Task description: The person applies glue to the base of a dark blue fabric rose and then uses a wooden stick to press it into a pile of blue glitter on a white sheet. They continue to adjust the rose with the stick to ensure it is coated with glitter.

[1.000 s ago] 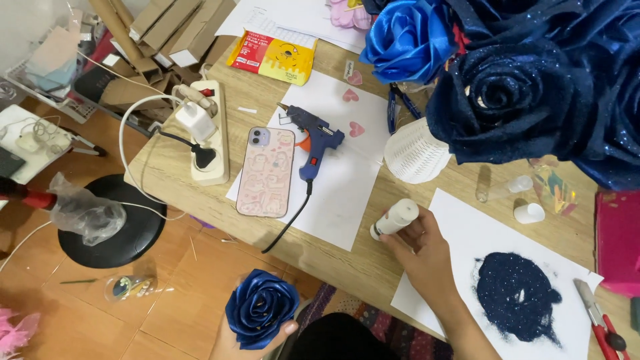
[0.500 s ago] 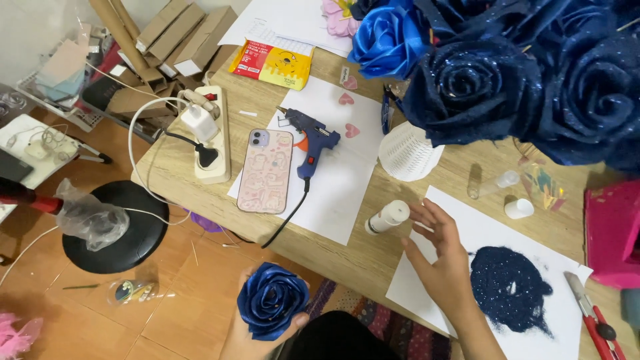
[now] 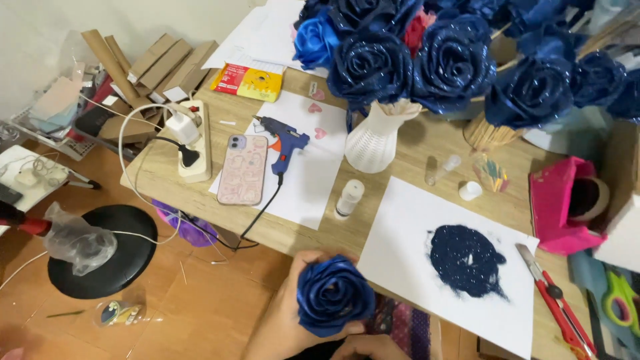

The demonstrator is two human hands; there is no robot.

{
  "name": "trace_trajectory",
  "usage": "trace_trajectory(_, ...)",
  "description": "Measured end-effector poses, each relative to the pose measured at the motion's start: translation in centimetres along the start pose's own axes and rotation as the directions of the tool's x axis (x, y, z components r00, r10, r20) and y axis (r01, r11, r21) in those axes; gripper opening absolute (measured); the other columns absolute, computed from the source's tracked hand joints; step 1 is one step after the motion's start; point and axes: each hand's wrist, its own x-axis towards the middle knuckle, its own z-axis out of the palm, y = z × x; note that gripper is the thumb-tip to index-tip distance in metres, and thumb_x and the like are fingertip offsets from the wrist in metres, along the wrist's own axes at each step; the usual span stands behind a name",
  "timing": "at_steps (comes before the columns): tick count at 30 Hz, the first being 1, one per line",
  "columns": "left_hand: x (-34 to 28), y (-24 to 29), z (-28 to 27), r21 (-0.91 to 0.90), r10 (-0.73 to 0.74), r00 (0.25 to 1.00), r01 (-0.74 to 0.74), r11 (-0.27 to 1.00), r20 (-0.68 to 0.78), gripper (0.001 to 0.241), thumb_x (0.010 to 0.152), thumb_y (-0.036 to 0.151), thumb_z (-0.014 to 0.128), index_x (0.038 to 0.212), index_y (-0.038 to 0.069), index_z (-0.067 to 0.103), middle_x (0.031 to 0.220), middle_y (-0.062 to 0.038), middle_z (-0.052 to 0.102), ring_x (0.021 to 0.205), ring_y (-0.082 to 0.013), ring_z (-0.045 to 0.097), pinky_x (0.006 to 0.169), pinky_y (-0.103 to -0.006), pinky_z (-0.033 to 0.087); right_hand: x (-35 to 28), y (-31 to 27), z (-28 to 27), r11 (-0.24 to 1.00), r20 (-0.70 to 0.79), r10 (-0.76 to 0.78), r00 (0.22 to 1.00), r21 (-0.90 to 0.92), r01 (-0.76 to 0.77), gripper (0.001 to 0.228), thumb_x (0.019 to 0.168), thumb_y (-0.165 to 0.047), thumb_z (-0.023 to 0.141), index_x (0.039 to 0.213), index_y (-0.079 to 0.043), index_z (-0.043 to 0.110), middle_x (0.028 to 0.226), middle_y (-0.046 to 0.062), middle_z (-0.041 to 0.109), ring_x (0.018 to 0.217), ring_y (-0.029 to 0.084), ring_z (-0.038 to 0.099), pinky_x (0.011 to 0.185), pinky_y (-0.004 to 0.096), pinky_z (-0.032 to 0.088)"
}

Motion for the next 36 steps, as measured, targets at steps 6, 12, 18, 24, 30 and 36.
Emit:
trace_trajectory(6,0.4,2.0,5.5,-0.165,0.371,0.920,-0.350,0.922,0.124,0.068,0.082,0.041,0.083,0.130,0.015,0.043,0.137,-0.020,0.051,0.134,-0.0316,0.052,0.107,-0.0409,0.046,1.9,5.5,-0.1,0.752,0.280,-0.659,0.698,0.237,0.615,0.035,0.099,-0.028,0.061,0.126,-0.008,0.071,0.105,0.003,0.067,0.092,0.014,0.062,0.080,0.027,0.046)
trace_trajectory(12,-0.4,2.9,7.8,-0.180,0.277,0.950,-0.250,0.951,0.142,0.072,0.077,0.043,0.084,0.128,0.009,0.048,0.141,-0.025,0.048,0.134,-0.0297,0.050,0.105,-0.0397,0.044,-1.4,5.3,-1.3,0.571,-0.237,-0.219,0.946,0.755,0.322,0.048,0.091,-0.019,0.054,0.134,-0.001,0.063,0.138,0.014,0.065,0.128,0.027,0.058,0.109,0.042,0.042)
trace_trajectory(18,0.7,5.3,11.1,-0.477,0.040,0.950,0.119,0.871,0.310,0.061,0.082,0.047,0.085,0.118,0.009,0.055,0.146,-0.017,0.039,0.109,-0.0217,0.069,0.102,-0.0350,0.052,-3.0,7.6,-4.6,-0.182,-0.551,-0.520,0.653,0.818,0.545,0.025,0.111,-0.032,0.037,0.109,-0.013,0.054,0.080,0.012,0.057,0.071,0.028,0.056,0.066,0.041,0.045)
trace_trajectory(24,3.1,3.0,11.7,-0.284,0.145,0.908,-0.030,0.958,0.393,0.101,0.082,0.053,0.075,0.154,0.013,0.017,0.165,-0.013,0.019,0.147,-0.0278,0.038,0.118,-0.0397,0.039,-3.8,10.2,-12.7,-0.256,-0.694,-0.442,0.569,0.705,0.661,0.021,0.114,-0.020,0.052,0.113,-0.007,0.069,0.118,0.017,0.071,0.121,0.035,0.060,0.104,0.053,0.044)
trace_trajectory(30,3.7,-0.9,7.4,-0.171,0.074,0.979,-0.041,0.984,0.188,0.069,0.098,0.060,0.061,0.134,0.002,0.050,0.129,-0.014,0.065,0.124,-0.0242,0.061,0.113,-0.0418,0.041,-2.8,7.2,-17.7,0.114,-0.932,-0.178,0.316,0.299,0.947,0.017,0.103,-0.034,0.072,0.109,-0.018,0.072,0.096,-0.006,0.070,0.091,0.003,0.067,0.071,0.018,0.059)
trace_trajectory(36,2.4,-6.9,-0.6,0.006,-0.046,0.996,0.045,0.999,0.080,0.101,0.074,0.081,0.080,0.131,0.003,0.052,0.127,-0.019,0.066,0.116,-0.0315,0.072,0.104,-0.0557,0.059,1.4,5.0,-20.5,0.444,-0.899,-0.422,0.119,-0.091,0.892,0.028,0.115,-0.035,0.051,0.111,-0.009,0.060,0.092,0.007,0.065,0.082,0.017,0.067,0.076,0.031,0.058)
